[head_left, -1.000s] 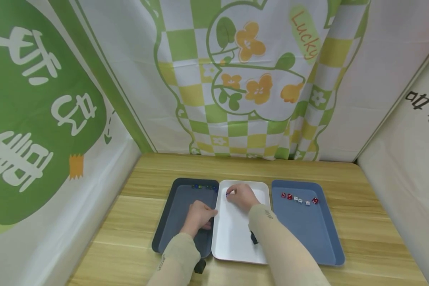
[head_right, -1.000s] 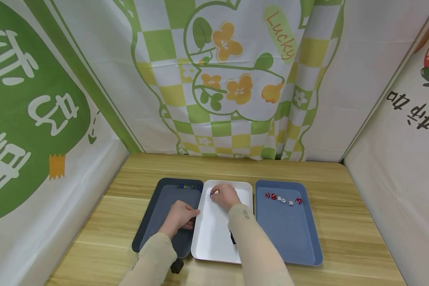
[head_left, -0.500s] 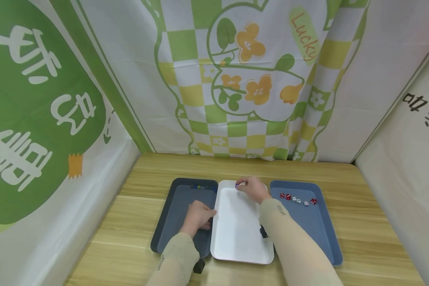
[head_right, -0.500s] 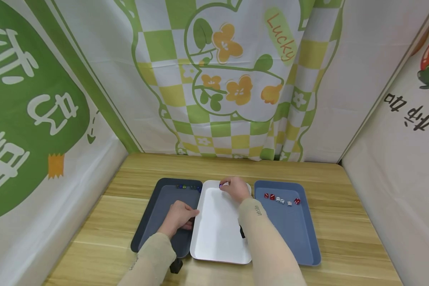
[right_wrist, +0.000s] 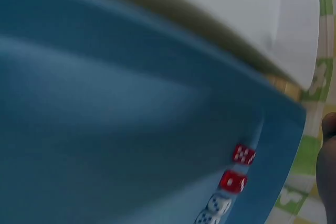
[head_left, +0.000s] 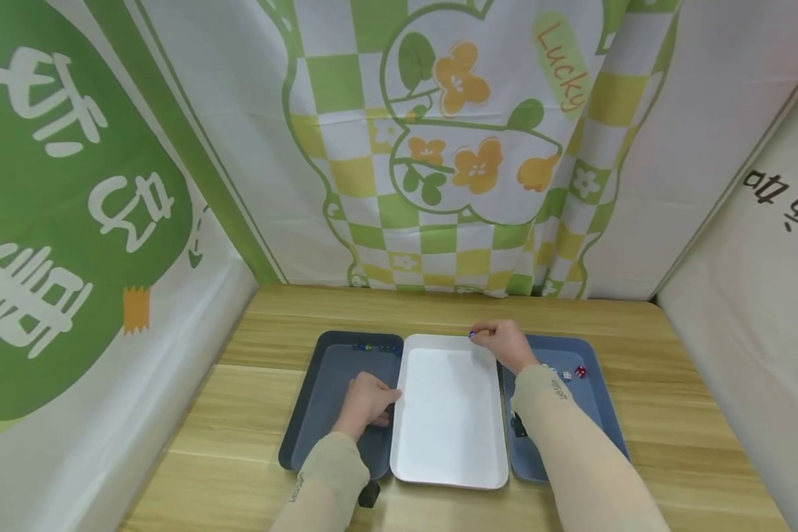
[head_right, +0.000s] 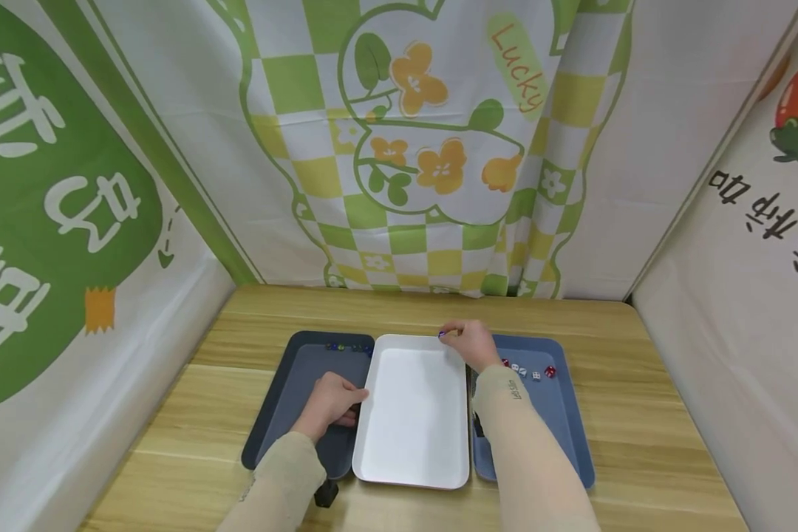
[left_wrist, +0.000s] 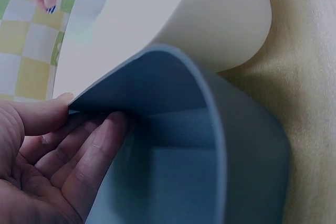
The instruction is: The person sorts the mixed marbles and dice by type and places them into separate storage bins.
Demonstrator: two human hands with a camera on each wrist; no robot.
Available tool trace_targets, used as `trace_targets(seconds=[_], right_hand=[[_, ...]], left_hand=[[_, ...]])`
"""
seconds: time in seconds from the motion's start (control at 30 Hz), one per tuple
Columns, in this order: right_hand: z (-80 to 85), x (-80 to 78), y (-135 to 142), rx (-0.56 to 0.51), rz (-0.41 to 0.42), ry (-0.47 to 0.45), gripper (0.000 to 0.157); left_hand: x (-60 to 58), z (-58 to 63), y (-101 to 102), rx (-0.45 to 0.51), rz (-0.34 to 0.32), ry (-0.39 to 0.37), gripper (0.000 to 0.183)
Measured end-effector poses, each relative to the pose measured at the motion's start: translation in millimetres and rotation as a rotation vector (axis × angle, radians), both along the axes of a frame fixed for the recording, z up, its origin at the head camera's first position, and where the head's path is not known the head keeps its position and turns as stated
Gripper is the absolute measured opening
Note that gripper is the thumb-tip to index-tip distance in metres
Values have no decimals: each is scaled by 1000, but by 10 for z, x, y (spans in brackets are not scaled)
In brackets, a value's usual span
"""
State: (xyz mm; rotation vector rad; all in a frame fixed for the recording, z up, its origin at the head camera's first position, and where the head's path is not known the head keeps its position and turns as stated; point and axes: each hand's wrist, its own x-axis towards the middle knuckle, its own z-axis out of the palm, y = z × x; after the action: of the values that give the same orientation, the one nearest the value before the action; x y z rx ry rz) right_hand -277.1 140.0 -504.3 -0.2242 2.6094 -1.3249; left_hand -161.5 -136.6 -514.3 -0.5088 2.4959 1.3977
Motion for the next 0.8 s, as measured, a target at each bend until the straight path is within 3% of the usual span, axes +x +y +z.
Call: trace_targets(seconds=[0.37, 0.8], right_hand=[[-5, 33, 434, -4, -29, 48, 30], [-160, 100, 726, 56, -42, 89, 26]], left_hand=[[-8, -3, 9, -10, -6, 3, 20], [-19, -1, 1, -6, -9, -9, 22]])
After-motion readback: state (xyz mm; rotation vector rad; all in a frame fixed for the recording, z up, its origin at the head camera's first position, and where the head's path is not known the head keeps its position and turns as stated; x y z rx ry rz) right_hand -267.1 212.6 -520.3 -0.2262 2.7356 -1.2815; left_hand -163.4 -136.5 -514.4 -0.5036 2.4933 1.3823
